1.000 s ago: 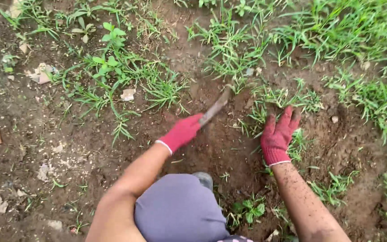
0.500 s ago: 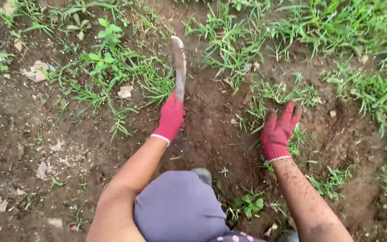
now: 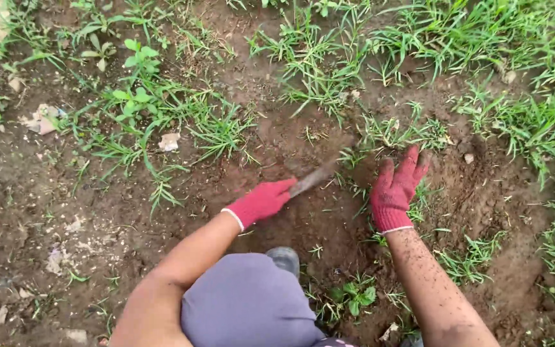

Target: Weeding a patch of land using a hand sickle.

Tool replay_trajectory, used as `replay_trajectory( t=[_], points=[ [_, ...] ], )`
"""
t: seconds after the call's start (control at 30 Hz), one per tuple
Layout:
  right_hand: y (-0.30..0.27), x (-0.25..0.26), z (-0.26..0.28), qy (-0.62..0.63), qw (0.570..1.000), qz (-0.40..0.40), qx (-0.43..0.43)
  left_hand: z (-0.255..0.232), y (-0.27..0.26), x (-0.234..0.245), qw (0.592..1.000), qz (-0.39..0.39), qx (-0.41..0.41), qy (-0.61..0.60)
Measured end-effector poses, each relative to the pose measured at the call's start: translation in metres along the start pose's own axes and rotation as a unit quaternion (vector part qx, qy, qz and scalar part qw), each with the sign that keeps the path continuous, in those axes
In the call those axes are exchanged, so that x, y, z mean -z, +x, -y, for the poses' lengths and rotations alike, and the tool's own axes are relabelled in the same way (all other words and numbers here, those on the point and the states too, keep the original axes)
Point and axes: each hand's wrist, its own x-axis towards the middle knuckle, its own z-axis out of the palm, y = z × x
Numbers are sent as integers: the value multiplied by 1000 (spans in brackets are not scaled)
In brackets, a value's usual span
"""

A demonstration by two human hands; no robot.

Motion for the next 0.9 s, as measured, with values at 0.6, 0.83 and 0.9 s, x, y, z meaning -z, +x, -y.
replay_trajectory(
  t=[0.6, 0.83, 0.9],
  points=[
    [11, 1, -21, -18, 996, -76, -38, -114, 20, 40, 983, -129, 54, -121],
    [6, 7, -47, -18, 997, -69, -9, 10, 26, -3, 993, 22, -57, 104],
    [4, -2, -58, -6, 996, -80, 30, -11, 9, 12, 987, -95, -123, 51]
  ],
)
